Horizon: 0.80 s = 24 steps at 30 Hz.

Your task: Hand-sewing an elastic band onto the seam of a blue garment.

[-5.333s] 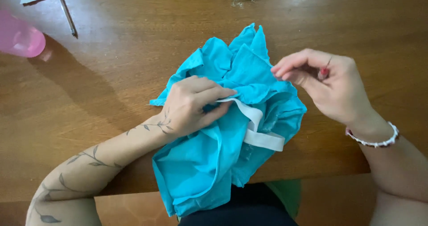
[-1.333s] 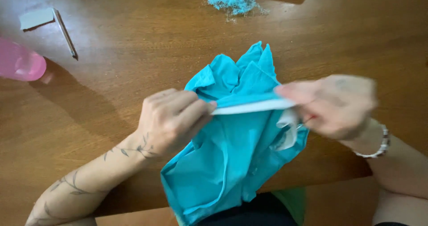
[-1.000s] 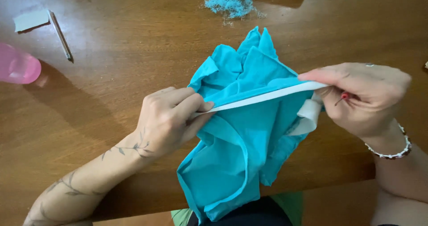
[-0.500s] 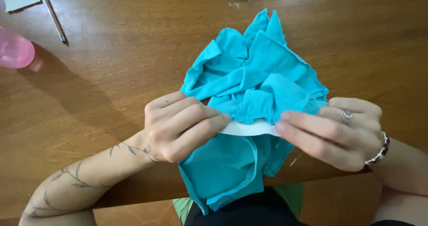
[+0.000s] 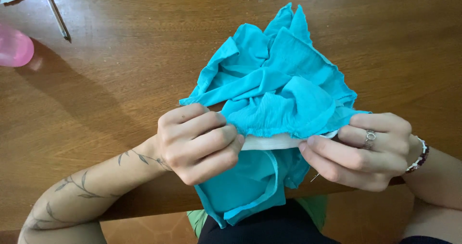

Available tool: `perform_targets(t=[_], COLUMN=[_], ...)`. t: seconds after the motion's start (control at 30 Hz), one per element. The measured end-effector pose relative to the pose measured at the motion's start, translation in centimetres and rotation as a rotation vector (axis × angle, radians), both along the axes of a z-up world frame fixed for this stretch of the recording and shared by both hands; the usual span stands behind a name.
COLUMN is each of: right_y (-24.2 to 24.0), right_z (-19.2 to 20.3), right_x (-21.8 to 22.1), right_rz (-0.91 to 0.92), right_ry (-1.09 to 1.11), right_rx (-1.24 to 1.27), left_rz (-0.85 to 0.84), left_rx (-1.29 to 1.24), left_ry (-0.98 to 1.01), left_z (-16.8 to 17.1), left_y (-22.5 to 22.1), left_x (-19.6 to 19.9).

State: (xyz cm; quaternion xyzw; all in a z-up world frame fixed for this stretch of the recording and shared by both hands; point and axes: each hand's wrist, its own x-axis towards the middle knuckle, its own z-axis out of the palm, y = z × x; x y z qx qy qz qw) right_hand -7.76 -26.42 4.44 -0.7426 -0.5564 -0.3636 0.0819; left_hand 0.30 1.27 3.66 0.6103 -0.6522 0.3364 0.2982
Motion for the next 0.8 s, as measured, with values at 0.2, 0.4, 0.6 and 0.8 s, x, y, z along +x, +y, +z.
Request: perform_targets(t=[0.2,0.4,0.6,0.8], right_y=[-1.2,0.7,-0.2,0.0], right_z=[-1.9,0.4,-0.2,-0.6], right_x=[-2.0,-0.4,-0.2,-0.1], right_rz=[-0.301,-0.538,-0.504,-0.387], right_ry=[0.372,1.287,1.613,1.669], right_rx=[0.089,0.464,0.634,0.712], left_rz=[-0.114,0.009,-0.051,-0.135], left_rx=[0.148,0.226,0.294,0.246], left_ry=[0.347,1.469,1.750,1.798], left_z=[0.0,-1.2,-1.3,-1.1], left_y=[0.1,-0.9,-0.9,-1.2], left_x=[-0.1,-0.9,-0.3,-0.6])
